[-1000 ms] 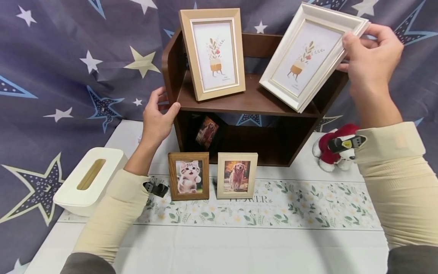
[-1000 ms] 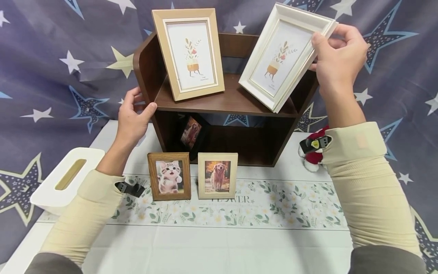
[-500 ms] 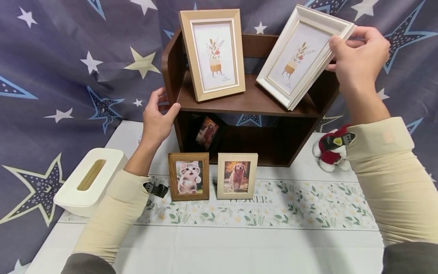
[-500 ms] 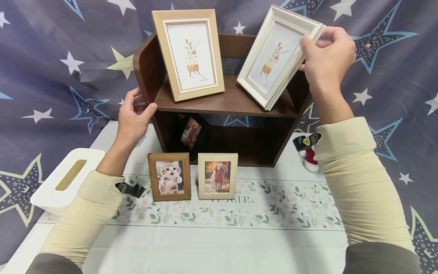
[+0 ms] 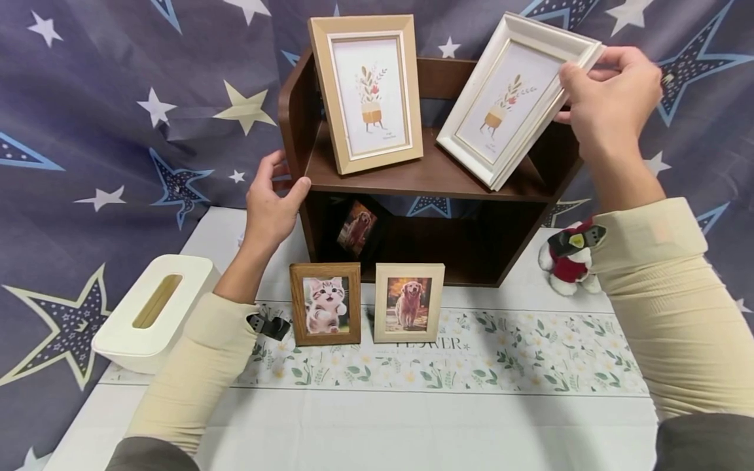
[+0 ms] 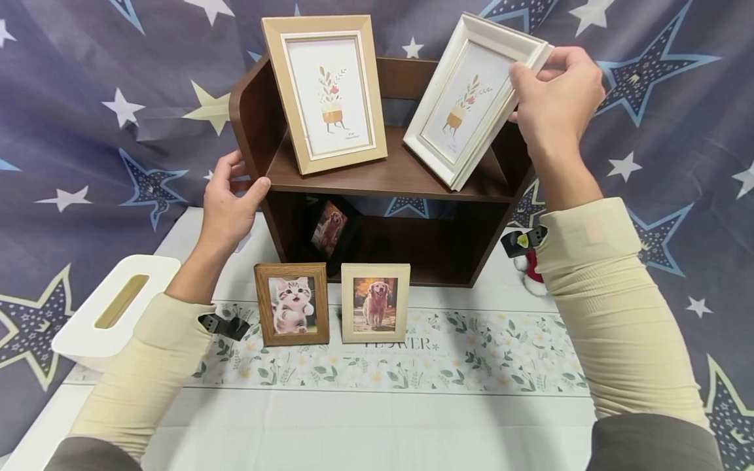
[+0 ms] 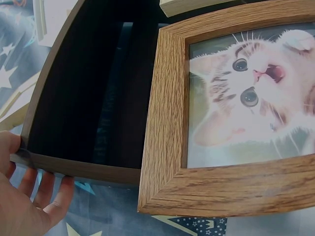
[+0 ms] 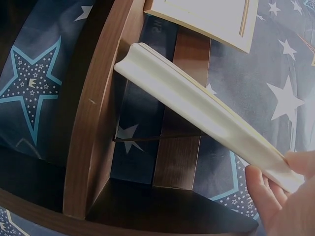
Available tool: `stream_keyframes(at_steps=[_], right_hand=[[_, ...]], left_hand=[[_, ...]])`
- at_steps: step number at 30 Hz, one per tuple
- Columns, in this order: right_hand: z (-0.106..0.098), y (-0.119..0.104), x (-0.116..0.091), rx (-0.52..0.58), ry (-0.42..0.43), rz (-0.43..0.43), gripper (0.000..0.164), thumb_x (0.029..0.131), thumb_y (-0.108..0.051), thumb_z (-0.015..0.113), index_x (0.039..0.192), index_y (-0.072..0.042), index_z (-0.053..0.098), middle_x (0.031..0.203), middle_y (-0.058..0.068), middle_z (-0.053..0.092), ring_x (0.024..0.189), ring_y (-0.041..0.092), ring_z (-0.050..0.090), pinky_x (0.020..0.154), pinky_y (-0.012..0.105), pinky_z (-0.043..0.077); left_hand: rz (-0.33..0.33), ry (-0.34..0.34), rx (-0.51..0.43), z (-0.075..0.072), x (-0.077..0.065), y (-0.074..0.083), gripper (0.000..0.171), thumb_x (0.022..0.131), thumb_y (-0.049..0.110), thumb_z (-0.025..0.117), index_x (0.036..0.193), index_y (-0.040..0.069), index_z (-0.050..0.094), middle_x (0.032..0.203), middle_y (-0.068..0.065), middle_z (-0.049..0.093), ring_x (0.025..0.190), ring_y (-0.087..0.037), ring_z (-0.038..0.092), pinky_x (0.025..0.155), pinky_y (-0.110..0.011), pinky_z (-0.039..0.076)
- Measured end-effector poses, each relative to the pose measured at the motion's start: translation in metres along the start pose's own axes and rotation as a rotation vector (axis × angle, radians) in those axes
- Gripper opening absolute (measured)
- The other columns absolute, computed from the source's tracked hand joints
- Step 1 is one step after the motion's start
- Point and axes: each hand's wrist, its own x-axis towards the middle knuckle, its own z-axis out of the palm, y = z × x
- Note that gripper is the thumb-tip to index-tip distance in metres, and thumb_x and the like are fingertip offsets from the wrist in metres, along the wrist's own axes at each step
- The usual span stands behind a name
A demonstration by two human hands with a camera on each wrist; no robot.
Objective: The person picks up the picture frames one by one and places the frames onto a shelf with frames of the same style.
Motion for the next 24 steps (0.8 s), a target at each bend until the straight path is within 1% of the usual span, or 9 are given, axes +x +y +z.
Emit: stream_keyframes(at_steps=[6,13,19,21,24], right_hand=[[0.0006,0.0002,-0.0001,0.003,-0.017,-0.002,0.026,0.086,-0.011,0.078,0.109,-0.014,0.066,0.087,-0.002,0.062,0.063,0.006,0.07,0.05,0.021,0.054],[0.0008,0.001,-0.0014,-0.009,-0.019,0.002,0.027,0.086,-0.012,0.078,0.109,-0.015,0.065,0.09,-0.001,0.059,0.063,0.004,0.069,0.051,0.021,0.055],[-0.0007,0.0039,-0.0007,-0.004,-0.027,-0.01,0.035,0.085,-0.014,0.08,0.117,-0.014,0.066,0.089,-0.002,0.063,0.069,0.006,0.071,0.052,0.019,0.055],[-0.0011,0.0043,-0.0001,0.001,-0.033,-0.009,0.038,0.084,-0.016,0.081,0.118,-0.014,0.065,0.09,-0.003,0.064,0.072,0.008,0.072,0.052,0.02,0.055],[-0.0016,0.0037,0.0003,0.011,-0.041,-0.004,0.039,0.083,-0.017,0.083,0.118,-0.014,0.065,0.091,-0.003,0.065,0.073,0.009,0.073,0.051,0.02,0.055]], left_hand=[[0.005,-0.006,0.001,-0.0007,-0.0009,0.0008,0.054,0.095,0.018,0.068,0.146,0.014,0.052,0.129,-0.014,0.064,0.113,-0.027,0.065,0.085,-0.027,0.051],[0.001,-0.007,0.01,-0.0007,-0.0013,0.001,0.055,0.095,0.019,0.068,0.147,0.014,0.051,0.13,-0.015,0.064,0.114,-0.028,0.065,0.086,-0.028,0.052],[-0.001,-0.008,0.012,-0.0006,-0.0017,0.0016,0.054,0.095,0.019,0.068,0.147,0.014,0.051,0.13,-0.015,0.064,0.114,-0.028,0.065,0.085,-0.027,0.051],[-0.002,-0.003,0.013,-0.0004,-0.0012,0.0013,0.054,0.095,0.019,0.067,0.146,0.014,0.051,0.129,-0.015,0.064,0.114,-0.028,0.065,0.086,-0.028,0.052],[-0.001,0.004,0.017,-0.0003,-0.0004,0.0009,0.054,0.095,0.019,0.067,0.146,0.014,0.052,0.129,-0.015,0.065,0.113,-0.028,0.065,0.086,-0.029,0.052]])
